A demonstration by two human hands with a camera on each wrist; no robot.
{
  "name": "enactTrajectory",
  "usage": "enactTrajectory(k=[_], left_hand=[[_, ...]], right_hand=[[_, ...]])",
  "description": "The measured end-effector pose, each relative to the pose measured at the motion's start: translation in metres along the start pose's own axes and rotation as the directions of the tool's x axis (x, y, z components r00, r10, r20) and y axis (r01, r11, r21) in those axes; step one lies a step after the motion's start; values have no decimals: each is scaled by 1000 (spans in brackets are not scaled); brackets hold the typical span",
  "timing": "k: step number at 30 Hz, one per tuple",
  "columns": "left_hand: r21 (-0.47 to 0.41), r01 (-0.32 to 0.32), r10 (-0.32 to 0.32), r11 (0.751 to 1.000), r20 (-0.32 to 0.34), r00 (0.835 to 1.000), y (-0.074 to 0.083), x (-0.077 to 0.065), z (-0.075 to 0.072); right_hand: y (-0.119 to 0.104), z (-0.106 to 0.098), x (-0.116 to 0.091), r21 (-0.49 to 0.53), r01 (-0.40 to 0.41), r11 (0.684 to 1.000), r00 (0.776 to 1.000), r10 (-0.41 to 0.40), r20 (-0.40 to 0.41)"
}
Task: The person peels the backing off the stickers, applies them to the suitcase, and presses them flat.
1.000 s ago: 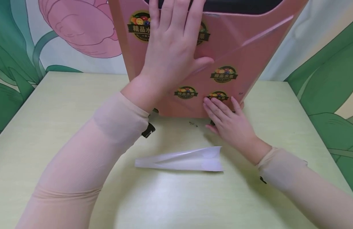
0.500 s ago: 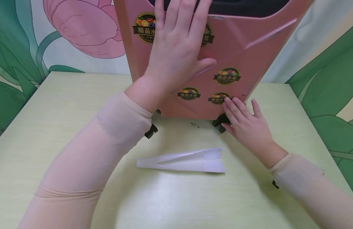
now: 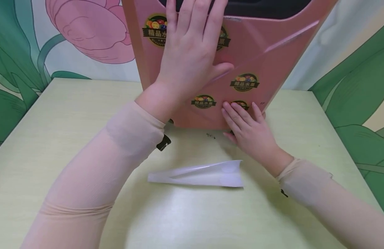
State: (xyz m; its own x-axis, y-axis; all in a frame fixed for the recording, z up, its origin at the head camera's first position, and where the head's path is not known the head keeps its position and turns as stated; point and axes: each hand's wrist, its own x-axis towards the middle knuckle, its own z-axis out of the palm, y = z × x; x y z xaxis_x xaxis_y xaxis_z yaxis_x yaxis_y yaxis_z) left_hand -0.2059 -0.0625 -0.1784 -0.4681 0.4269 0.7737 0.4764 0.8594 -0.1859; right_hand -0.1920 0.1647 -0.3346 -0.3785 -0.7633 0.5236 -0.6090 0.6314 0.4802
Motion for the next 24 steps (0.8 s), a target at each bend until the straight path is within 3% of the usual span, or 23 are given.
enactTrajectory(k=[12,20,24], left_hand=[[3,-2,2,1000,-1,1000,0,1,-2],[11,4,-5,1000,18,1000,1,1,-2],[16,6,-6,1000,18,1000,1,2,-1]], right_hand=[[13,-8,-18,-39,-160,986,987,159,-38],[-2,-1,-3,2,-28,1000,999,29,-31],[4,-4,-4,-11,-57,998,998,57,-2]])
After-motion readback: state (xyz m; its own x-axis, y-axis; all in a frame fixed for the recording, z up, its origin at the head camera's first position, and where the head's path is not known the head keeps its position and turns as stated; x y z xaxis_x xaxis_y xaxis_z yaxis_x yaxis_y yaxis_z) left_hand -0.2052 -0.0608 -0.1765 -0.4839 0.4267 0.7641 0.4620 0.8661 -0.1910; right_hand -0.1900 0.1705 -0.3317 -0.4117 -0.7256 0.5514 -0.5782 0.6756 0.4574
